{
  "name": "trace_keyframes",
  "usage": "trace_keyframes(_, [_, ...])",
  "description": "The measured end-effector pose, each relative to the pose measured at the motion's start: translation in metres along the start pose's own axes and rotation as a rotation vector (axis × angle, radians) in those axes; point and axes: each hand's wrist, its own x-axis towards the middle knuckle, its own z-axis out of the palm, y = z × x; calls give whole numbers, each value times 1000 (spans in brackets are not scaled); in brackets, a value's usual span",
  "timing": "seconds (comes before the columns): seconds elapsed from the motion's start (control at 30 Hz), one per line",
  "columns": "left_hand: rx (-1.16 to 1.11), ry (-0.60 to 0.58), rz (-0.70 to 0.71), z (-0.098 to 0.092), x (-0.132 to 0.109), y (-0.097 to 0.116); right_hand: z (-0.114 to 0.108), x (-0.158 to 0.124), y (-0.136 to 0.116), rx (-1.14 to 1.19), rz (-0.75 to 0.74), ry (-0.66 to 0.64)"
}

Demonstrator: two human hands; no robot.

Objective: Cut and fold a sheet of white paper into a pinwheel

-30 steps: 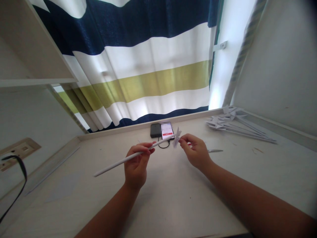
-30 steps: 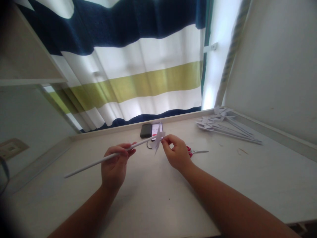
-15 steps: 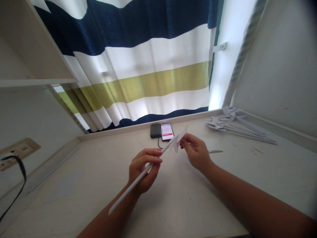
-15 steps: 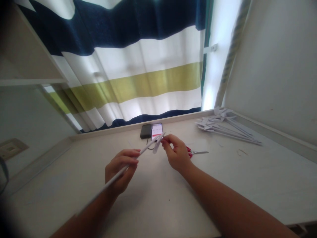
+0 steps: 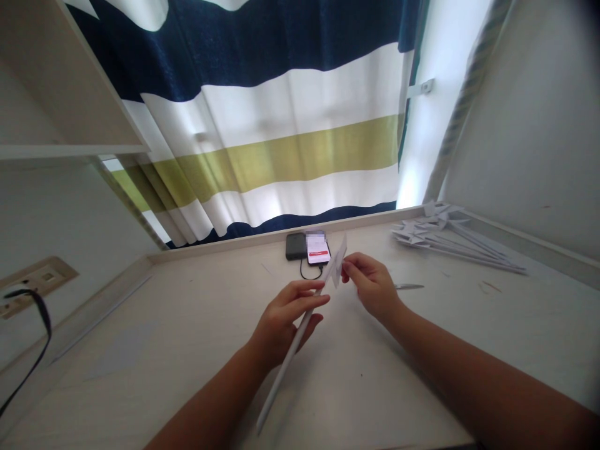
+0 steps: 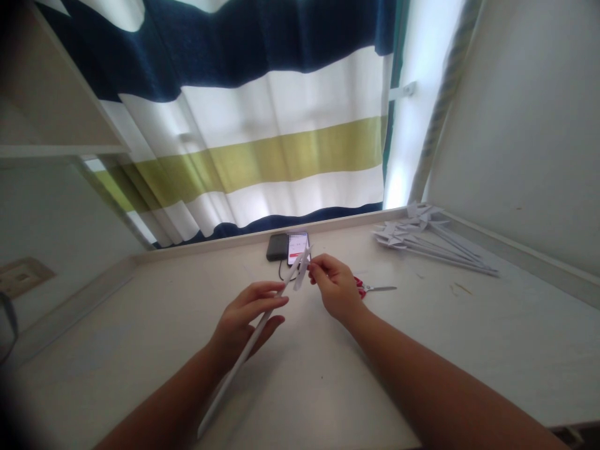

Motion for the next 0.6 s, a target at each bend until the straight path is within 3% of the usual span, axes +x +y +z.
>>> trace_keyframes(0.33, [-87, -162, -1, -8, 3, 10, -1, 3, 8, 3, 38, -20])
trace_keyframes(0.47, [-223, -143, -129, -4, 3, 15, 1, 1, 7, -3, 43, -68])
trace_keyframes(0.6, [-338, -71, -346, 4, 2, 16, 3, -2, 9, -21, 52, -121])
